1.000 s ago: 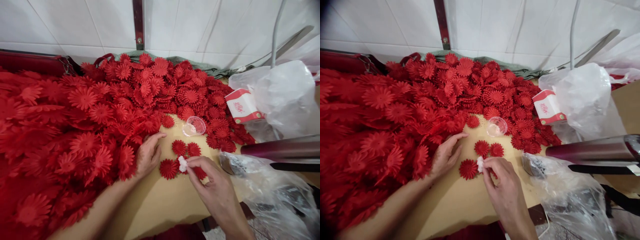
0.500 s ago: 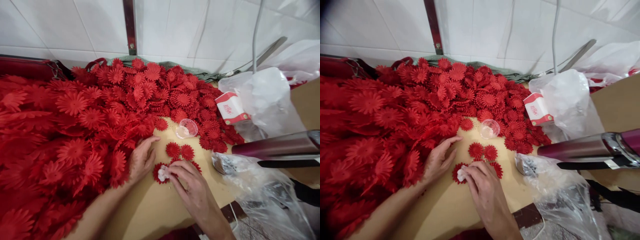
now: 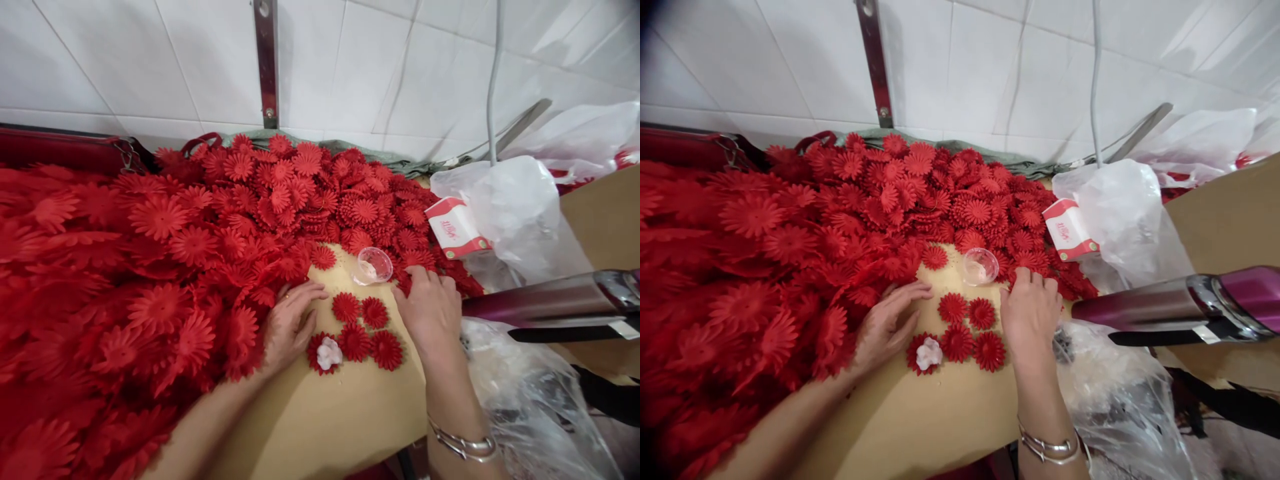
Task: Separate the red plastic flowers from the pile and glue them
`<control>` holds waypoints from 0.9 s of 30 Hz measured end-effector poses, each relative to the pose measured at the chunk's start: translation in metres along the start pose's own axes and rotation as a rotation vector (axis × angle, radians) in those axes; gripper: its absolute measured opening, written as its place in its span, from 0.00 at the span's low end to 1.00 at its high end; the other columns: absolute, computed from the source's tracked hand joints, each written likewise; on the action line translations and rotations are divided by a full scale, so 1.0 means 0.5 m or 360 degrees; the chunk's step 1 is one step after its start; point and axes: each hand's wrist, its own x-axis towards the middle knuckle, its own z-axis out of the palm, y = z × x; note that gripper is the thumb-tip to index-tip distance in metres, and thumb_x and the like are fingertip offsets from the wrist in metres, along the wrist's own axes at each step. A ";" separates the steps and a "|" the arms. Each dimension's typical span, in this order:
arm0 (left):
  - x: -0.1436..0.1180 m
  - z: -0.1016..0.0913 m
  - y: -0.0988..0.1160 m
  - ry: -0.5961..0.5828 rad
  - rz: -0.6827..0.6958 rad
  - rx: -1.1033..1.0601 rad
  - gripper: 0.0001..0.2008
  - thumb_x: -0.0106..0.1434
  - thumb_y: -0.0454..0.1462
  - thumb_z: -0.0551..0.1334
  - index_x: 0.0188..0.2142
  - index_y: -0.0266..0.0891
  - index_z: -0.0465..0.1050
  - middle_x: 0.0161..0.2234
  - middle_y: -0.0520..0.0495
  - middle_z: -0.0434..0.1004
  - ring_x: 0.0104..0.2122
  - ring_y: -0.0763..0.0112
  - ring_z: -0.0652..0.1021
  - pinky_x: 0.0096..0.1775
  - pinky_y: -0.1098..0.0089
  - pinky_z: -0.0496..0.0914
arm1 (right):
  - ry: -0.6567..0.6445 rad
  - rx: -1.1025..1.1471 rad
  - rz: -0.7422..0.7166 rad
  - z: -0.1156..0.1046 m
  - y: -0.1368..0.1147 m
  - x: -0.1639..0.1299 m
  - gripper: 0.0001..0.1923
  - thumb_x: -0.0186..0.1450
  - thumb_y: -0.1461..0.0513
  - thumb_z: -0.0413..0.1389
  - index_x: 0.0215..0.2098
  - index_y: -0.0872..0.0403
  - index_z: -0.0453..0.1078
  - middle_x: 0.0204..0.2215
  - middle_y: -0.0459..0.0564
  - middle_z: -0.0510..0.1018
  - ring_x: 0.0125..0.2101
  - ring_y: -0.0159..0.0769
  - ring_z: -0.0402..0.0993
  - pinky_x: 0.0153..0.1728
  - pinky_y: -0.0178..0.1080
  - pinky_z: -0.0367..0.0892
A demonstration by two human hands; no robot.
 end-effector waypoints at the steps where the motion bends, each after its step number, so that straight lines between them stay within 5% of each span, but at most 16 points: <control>1: 0.000 0.000 0.000 -0.0003 -0.0008 0.0001 0.18 0.65 0.27 0.56 0.52 0.42 0.73 0.54 0.41 0.80 0.58 0.60 0.78 0.60 0.54 0.70 | -0.0056 -0.0064 0.0060 0.001 -0.006 0.007 0.18 0.68 0.57 0.58 0.52 0.60 0.70 0.44 0.67 0.80 0.47 0.57 0.71 0.42 0.50 0.64; 12: 0.001 -0.005 0.003 -0.0014 -0.0027 0.0004 0.17 0.65 0.27 0.57 0.50 0.42 0.74 0.54 0.41 0.81 0.58 0.59 0.78 0.61 0.51 0.68 | -0.0218 -0.0168 0.0031 0.022 -0.020 0.003 0.21 0.68 0.65 0.52 0.59 0.62 0.61 0.40 0.65 0.79 0.39 0.52 0.79 0.37 0.44 0.65; 17: 0.002 -0.006 0.005 -0.0035 -0.0028 0.0024 0.17 0.65 0.27 0.57 0.50 0.42 0.74 0.54 0.41 0.81 0.58 0.58 0.78 0.62 0.50 0.67 | -0.0128 -0.0023 0.0051 0.037 -0.017 -0.003 0.27 0.65 0.68 0.53 0.62 0.63 0.58 0.44 0.65 0.74 0.38 0.49 0.79 0.35 0.43 0.66; 27: -0.001 0.004 -0.005 0.0094 -0.0077 0.0052 0.18 0.66 0.28 0.56 0.53 0.41 0.72 0.56 0.40 0.79 0.59 0.59 0.76 0.61 0.53 0.69 | -0.0119 0.0087 -0.0062 0.049 -0.001 -0.020 0.25 0.67 0.63 0.54 0.61 0.60 0.59 0.42 0.61 0.73 0.40 0.49 0.76 0.39 0.44 0.67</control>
